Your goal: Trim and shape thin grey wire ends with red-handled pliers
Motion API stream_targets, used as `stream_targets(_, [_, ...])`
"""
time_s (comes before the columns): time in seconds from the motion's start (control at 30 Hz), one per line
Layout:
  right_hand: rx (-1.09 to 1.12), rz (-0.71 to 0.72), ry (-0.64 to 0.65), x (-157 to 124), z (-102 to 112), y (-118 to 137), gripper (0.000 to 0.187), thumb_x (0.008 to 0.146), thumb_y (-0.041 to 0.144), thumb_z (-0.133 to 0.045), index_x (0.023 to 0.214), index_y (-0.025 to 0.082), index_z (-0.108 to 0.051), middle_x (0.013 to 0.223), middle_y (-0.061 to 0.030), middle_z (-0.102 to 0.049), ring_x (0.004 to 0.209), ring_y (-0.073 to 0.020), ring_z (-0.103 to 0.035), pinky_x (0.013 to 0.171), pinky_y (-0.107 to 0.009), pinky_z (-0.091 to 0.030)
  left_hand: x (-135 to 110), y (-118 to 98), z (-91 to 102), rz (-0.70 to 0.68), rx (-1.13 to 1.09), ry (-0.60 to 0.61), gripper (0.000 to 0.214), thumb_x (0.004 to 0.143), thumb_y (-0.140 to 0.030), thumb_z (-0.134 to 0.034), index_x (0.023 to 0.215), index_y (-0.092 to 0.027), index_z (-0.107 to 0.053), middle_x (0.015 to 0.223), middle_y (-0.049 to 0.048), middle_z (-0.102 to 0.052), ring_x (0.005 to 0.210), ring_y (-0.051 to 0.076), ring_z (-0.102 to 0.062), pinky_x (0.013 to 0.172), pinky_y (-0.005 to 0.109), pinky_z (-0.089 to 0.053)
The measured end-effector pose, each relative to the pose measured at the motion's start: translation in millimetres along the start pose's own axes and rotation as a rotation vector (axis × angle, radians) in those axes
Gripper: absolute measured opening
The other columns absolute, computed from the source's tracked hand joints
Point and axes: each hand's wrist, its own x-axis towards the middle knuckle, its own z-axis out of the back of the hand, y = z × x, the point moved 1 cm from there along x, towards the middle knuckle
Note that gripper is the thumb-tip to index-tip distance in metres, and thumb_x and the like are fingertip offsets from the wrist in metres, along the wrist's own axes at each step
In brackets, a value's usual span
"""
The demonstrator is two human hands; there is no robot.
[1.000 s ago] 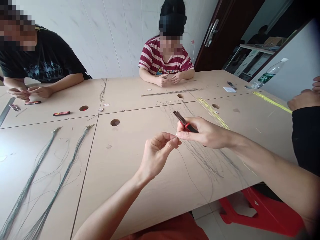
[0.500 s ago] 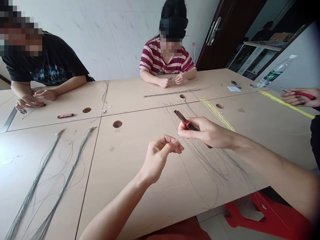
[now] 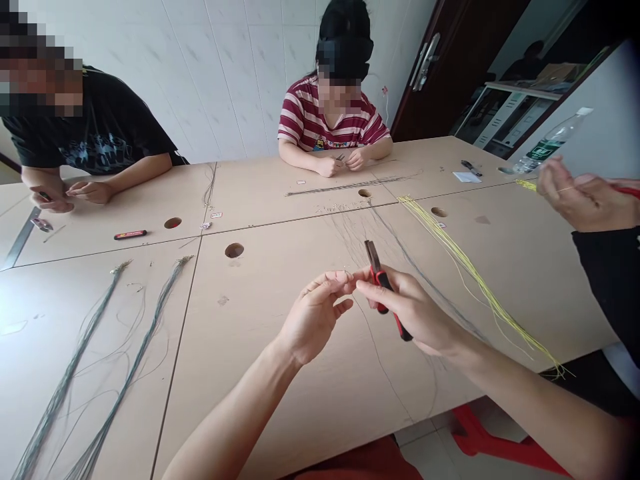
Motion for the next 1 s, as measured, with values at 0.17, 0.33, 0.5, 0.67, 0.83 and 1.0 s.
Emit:
stream_targets(0.17, [0.217, -0.166, 0.074, -3.5, -8.2, -10.1, 0.027, 0.083, 0.047, -0.063, 0.081, 0.02, -0.058, 0.07, 0.0021, -0.05, 0.064, -0.0116, -0.042, 0.061, -0.028, -0.032, 2.6, 0.6, 1.2, -0.021, 0.014, -0.039, 0.016, 0.078, -0.029, -0.072, 0.068, -0.019, -0.063, 0.076, -0.0014, -0.053, 0.071, 0.011, -0.047, 0.075, 0.026, -0.039])
stream_targets(0.33, [0.33, -0.234, 0.058, -10.3, -5.8, -29.3, 0.03, 0.082, 0.045, -0.067, 0.074, 0.02, -0.051, 0.065, 0.0043, -0.042, 0.063, -0.0112, -0.04, 0.063, -0.028, -0.033, 16.9, 2.8, 3.8, -0.056, 0.005, -0.134, 0.015, 0.071, -0.029, -0.077, 0.071, -0.019, -0.066, 0.088, -0.0008, -0.056, 0.071, 0.008, -0.047, 0.07, 0.023, -0.041])
stream_targets(0.5, [0.432, -0.303, -0.032, -37.5, 12.3, -53.1, 0.032, 0.083, 0.044, -0.067, 0.072, 0.021, -0.048, 0.067, 0.0041, -0.039, 0.062, -0.0112, -0.039, 0.061, -0.027, -0.033, 55.6, -7.0, 14.5, -0.13, 0.086, -0.231, 0.017, 0.069, -0.03, -0.077, 0.077, -0.018, -0.067, 0.083, -0.0006, -0.054, 0.068, 0.007, -0.048, 0.067, 0.022, -0.041])
stream_targets(0.67, [0.44, -0.381, -0.244, -83.7, 38.1, -86.8, 0.034, 0.082, 0.046, -0.067, 0.069, 0.022, -0.047, 0.065, 0.0033, -0.038, 0.063, -0.0127, -0.04, 0.061, -0.027, -0.037, 120.8, -30.7, 31.4, -0.211, 0.243, -0.369, 0.012, 0.078, -0.029, -0.07, 0.081, -0.018, -0.066, 0.086, 0.0004, -0.058, 0.069, 0.008, -0.051, 0.068, 0.022, -0.042])
stream_targets(0.83, [0.304, -0.445, -0.457, -125.0, 56.6, -120.7, 0.046, 0.071, 0.055, -0.071, 0.058, 0.022, -0.043, 0.061, 0.0015, -0.042, 0.059, -0.0152, -0.046, 0.057, -0.028, -0.044, 184.1, -49.3, 42.4, -0.244, 0.511, -0.488, 0.024, 0.089, -0.031, -0.062, 0.106, -0.015, -0.063, 0.11, 0.0076, -0.063, 0.094, 0.019, -0.061, 0.082, 0.037, -0.052])
stream_targets(1.0, [-0.125, -0.454, -0.625, -138.5, 55.3, -136.4, 0.038, 0.068, 0.06, -0.067, 0.07, 0.023, -0.064, 0.067, -0.006, -0.064, 0.071, -0.0254, -0.065, 0.063, -0.03, -0.054, 223.8, -67.2, 57.6, -0.247, 0.76, -0.558, 0.031, 0.093, -0.032, -0.057, 0.12, -0.017, -0.058, 0.122, 0.0105, -0.06, 0.104, 0.022, -0.061, 0.087, 0.043, -0.054])
